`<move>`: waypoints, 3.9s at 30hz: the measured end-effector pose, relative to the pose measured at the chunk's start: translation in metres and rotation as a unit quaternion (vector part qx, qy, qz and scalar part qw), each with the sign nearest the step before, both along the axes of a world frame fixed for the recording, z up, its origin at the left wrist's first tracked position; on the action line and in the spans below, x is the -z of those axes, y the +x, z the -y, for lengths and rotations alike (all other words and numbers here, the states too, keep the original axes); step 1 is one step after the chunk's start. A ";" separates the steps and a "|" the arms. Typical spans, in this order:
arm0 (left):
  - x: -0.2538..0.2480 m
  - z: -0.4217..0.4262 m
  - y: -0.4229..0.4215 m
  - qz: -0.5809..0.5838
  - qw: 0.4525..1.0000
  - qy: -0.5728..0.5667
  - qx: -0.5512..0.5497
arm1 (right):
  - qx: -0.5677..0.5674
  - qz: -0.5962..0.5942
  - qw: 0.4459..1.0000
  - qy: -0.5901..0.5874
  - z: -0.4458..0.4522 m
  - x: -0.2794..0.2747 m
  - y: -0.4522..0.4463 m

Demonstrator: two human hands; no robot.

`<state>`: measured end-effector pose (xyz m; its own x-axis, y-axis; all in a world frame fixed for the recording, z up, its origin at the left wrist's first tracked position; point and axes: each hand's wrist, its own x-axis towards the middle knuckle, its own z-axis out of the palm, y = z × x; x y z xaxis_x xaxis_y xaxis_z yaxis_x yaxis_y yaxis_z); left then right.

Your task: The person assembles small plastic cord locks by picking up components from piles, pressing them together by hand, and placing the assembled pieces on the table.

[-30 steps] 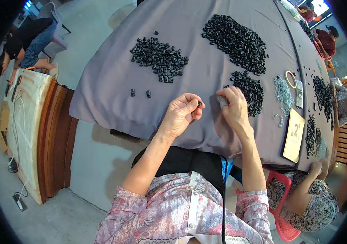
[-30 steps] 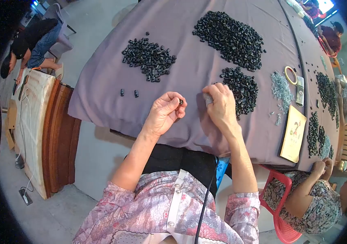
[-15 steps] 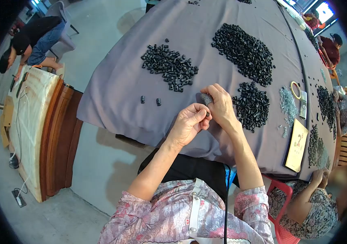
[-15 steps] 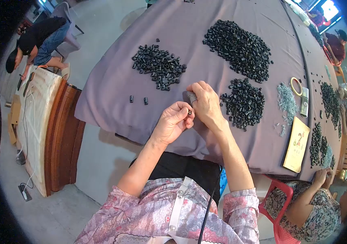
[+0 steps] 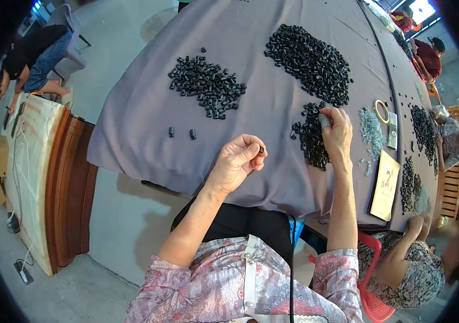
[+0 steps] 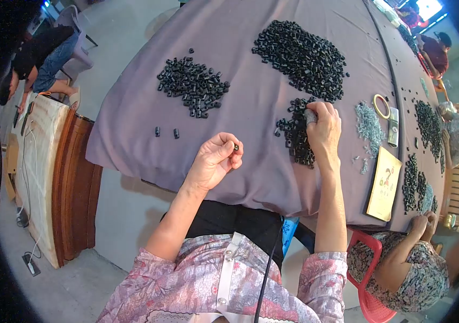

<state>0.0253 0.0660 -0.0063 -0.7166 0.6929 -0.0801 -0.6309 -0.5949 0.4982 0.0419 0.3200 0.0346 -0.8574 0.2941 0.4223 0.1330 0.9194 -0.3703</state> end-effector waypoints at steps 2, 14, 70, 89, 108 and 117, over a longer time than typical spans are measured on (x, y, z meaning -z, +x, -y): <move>0.001 0.000 0.000 -0.002 1.000 -0.001 0.000 | -0.012 -0.003 1.000 0.014 -0.003 0.000 -0.005; -0.001 -0.001 0.000 0.000 1.000 -0.012 0.002 | -0.015 0.069 0.997 0.039 0.007 0.013 -0.029; -0.004 -0.011 0.014 -0.141 0.971 -0.191 -0.037 | -0.124 0.026 0.751 -0.648 0.114 0.003 0.065; -0.008 -0.010 0.014 -0.189 0.955 -0.229 -0.016 | -0.150 0.051 0.731 -0.664 0.106 0.008 0.064; -0.007 -0.006 0.014 -0.160 0.966 -0.202 0.014 | -0.195 0.020 0.651 -0.734 0.102 0.027 0.057; -0.017 -0.004 0.016 -0.219 0.943 -0.250 0.023 | -0.202 0.012 0.706 -0.679 0.102 0.026 0.061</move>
<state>0.0409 0.0700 0.0106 -0.7263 0.6787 -0.1088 -0.3198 -0.1934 0.9275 0.1031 0.2179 0.0087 -0.9892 0.1436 -0.0297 -0.0172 -0.3151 -0.9489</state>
